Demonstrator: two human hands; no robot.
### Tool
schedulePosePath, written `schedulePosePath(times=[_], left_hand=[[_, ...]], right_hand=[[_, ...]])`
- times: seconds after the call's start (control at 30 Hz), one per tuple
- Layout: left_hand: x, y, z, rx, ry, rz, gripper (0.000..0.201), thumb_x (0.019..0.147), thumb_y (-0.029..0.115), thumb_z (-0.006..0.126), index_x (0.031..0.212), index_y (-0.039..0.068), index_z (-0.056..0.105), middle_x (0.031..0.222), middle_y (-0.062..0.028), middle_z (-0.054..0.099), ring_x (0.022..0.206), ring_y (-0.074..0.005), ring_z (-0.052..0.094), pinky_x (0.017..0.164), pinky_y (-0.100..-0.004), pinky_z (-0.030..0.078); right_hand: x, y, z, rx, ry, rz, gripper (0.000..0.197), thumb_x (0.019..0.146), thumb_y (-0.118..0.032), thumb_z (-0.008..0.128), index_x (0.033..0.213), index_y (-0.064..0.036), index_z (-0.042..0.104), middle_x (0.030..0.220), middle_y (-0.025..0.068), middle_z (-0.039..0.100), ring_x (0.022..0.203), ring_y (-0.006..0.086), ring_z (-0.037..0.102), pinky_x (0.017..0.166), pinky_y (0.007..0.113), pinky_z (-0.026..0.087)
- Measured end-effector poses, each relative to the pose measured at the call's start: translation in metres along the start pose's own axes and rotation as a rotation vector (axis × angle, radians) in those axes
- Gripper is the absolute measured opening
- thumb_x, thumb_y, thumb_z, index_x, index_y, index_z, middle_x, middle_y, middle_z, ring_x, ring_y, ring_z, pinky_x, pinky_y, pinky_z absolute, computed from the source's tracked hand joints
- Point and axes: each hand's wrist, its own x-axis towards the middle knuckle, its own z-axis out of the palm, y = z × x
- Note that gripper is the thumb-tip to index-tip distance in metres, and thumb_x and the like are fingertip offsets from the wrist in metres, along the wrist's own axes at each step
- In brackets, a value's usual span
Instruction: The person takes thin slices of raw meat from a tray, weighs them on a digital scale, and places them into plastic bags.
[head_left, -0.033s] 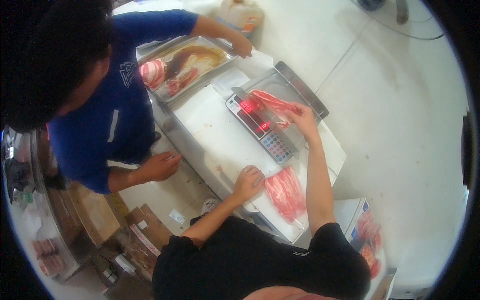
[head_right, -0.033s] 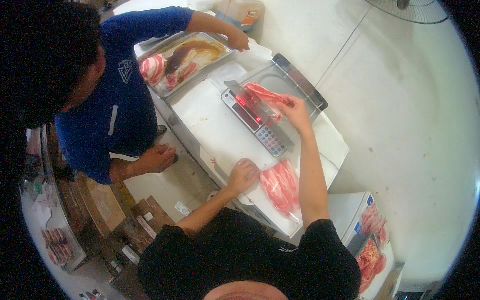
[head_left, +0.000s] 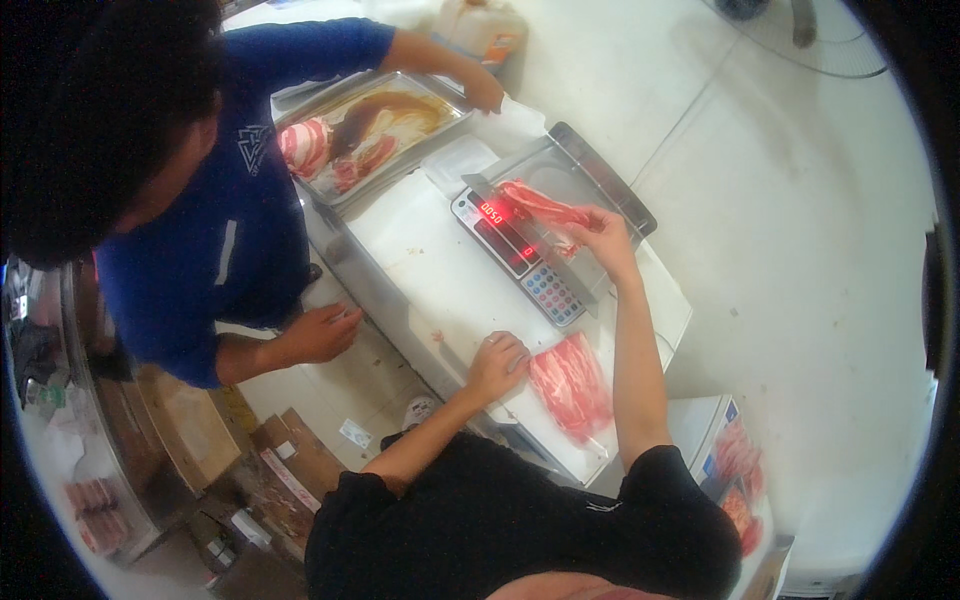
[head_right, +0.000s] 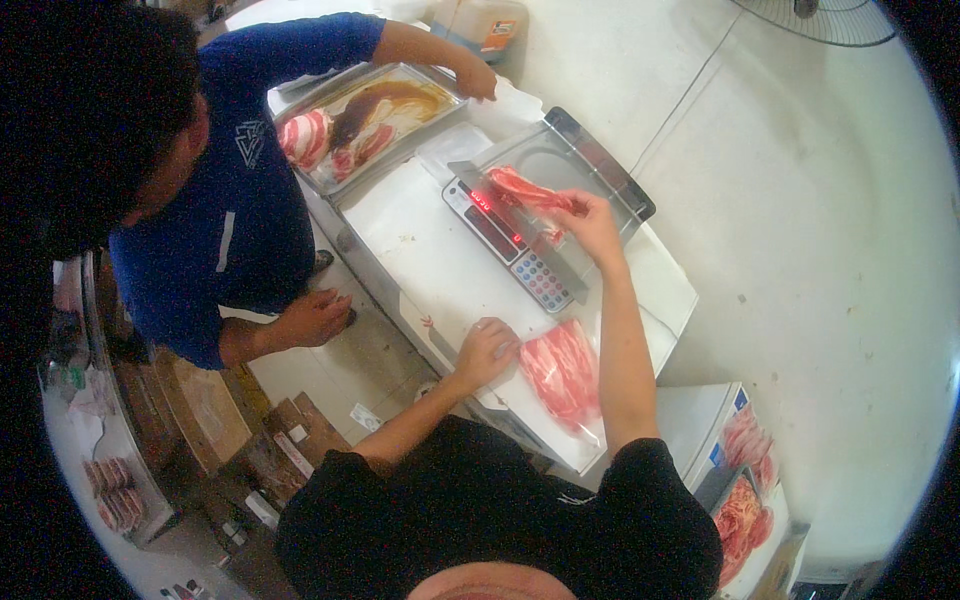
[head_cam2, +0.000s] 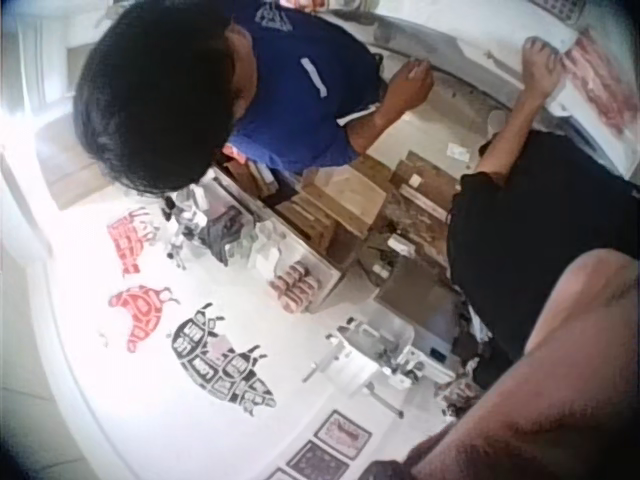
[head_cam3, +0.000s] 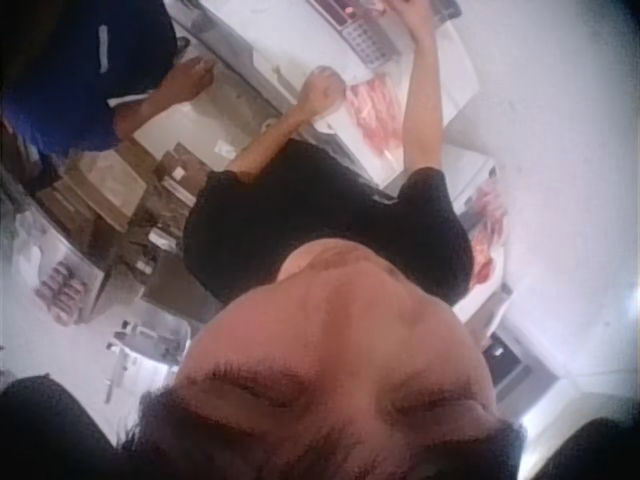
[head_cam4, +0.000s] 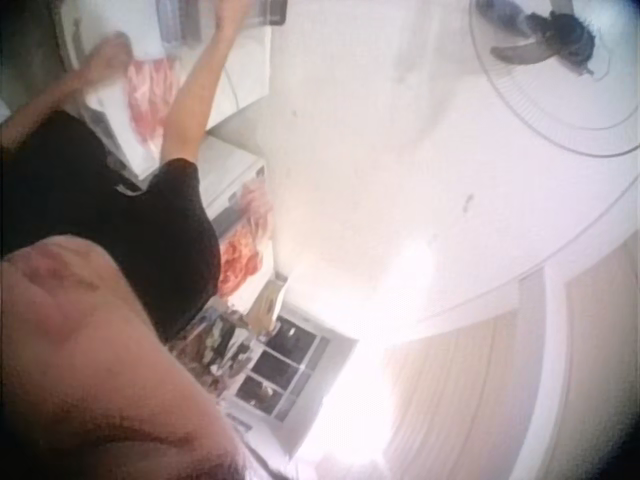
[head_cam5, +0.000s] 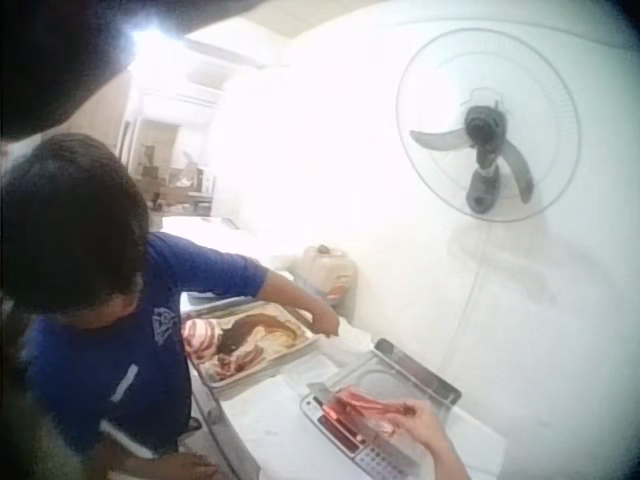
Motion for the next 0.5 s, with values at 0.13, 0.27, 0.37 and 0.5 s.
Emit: schedulePosePath(times=[0.13,0.27,0.37,0.5], left_hand=[[-0.003,-0.002,0.002,0.026,-0.019,0.024,0.008,0.085,0.012,0.072,0.09,0.006,0.071,0.094,-0.0092,0.067,0.096,-0.0319,0.062,0.089,-0.045,0.047],[-0.003,0.0,0.003,0.059,-0.026,0.031,0.009,0.086,0.013,0.072,0.092,0.007,0.071,0.096,-0.0085,0.068,0.098,-0.0316,0.062,0.092,-0.0453,0.045],[-0.003,-0.003,0.004,0.039,-0.043,0.018,0.009,0.084,0.012,0.071,0.092,0.007,0.071,0.095,-0.008,0.066,0.099,-0.0315,0.061,0.093,-0.0444,0.045],[-0.001,0.004,0.009,0.072,-0.055,0.038,0.008,0.083,0.012,0.071,0.09,0.008,0.071,0.095,-0.0072,0.066,0.101,-0.0308,0.061,0.094,-0.0437,0.044]], right_hand=[[-0.01,-0.003,0.004,-0.018,-0.074,0.026,0.022,0.089,-0.001,0.076,0.11,0.0042,0.075,0.086,0.0061,0.074,0.077,0.0103,0.067,0.066,0.027,0.053],[-0.003,0.008,0.004,-0.105,0.089,-0.136,0.019,0.09,-0.003,0.076,0.108,0.0054,0.076,0.089,0.0083,0.076,0.077,0.0118,0.069,0.066,0.028,0.055],[0.003,-0.014,-0.018,0.057,0.214,-0.065,0.021,0.093,-0.007,0.075,0.109,0.0062,0.075,0.092,0.0085,0.076,0.079,0.0112,0.069,0.065,0.027,0.055],[-0.004,-0.048,-0.079,0.017,0.394,-0.194,0.024,0.095,-0.01,0.074,0.114,0.0055,0.074,0.095,0.0083,0.076,0.079,0.0104,0.069,0.061,0.025,0.054]])
